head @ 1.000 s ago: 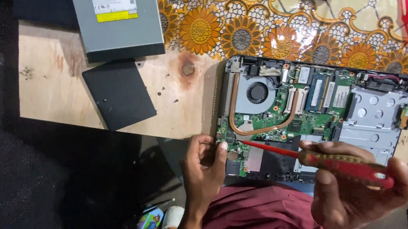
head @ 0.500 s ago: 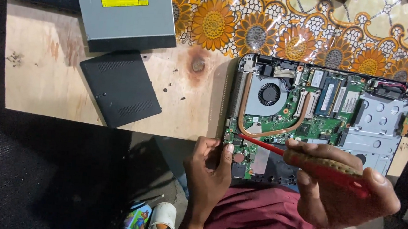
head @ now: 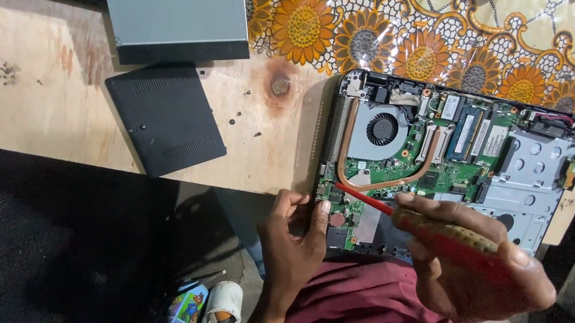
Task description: A person uses a screwdriver to point at and inspect various internal components of a disassembled laptop, likely as part of a repair or component recovery process.
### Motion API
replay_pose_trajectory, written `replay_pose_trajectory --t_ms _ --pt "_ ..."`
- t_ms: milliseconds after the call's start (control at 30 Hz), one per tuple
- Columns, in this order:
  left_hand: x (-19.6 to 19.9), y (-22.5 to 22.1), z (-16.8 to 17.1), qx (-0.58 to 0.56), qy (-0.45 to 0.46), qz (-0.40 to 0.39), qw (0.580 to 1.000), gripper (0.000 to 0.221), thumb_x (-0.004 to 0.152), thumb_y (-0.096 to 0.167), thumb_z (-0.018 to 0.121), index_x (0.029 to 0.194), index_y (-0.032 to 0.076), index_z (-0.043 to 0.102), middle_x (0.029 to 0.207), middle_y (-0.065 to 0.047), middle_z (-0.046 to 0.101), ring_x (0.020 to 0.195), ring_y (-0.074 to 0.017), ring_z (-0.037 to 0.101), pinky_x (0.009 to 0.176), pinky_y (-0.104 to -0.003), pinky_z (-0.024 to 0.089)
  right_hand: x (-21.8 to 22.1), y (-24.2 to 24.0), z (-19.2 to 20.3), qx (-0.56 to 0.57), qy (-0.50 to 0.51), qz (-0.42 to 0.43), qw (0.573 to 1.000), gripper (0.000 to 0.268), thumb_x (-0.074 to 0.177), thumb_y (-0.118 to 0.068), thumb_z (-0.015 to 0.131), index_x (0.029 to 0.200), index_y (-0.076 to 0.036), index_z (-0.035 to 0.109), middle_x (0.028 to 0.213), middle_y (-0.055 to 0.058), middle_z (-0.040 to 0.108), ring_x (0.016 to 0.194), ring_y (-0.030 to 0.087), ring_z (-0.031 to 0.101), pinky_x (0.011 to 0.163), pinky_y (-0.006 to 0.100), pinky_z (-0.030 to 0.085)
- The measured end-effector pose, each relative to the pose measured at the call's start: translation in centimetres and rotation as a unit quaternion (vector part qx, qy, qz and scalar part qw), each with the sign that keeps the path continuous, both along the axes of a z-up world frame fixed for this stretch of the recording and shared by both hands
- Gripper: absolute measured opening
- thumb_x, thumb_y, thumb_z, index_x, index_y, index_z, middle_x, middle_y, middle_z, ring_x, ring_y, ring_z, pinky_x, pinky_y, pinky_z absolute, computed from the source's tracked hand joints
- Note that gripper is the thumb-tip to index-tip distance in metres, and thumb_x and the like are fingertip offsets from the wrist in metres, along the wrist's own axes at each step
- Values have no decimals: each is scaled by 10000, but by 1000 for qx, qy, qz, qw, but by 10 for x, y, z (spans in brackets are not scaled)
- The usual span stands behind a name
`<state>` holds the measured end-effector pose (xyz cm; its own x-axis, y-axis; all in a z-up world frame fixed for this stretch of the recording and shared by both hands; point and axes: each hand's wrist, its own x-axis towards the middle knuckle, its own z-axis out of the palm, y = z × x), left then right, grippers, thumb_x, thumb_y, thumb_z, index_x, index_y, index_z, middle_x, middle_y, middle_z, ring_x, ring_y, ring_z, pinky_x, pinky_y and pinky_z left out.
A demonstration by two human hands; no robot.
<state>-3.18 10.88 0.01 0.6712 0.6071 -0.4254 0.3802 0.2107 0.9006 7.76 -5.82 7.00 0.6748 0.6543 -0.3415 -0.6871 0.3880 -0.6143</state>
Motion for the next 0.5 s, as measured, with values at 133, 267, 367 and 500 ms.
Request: replay_pose_trajectory --t_ms 133,267,367,500 --pt "0 -1 -1 -6 -13 6 1000 161 824 16 687 878 12 536 674 -63 677 520 -96 604 460 -220 466 -2 1 0 -46 -69 33 996 478 919 -109 496 1338 122 501 1443 336 433 1394 484 387 1020 484 482" --pt "0 -2 -2 -4 -18 8 1000 158 835 37 683 887 14 536 664 -66 672 516 -93 613 446 -214 473 4 12 9 -125 4 129 984 802 842 -331 640 1363 205 348 1376 421 442 505 199 599 323 209 395" --pt "1 -1 1 13 -29 11 999 132 834 31 668 874 7 545 652 -60 634 513 -103 579 459 -218 472 0 14 25 -211 -122 160 957 608 889 -301 554 1338 91 434 1430 305 475 921 293 591 727 377 420" --pt "1 0 0 32 -41 1 999 109 849 46 645 878 5 549 659 -52 598 530 -114 571 510 -231 496 -7 21 45 -177 -166 68 968 359 901 41 509 1248 33 600 1385 249 539 1378 372 484 1155 730 414"
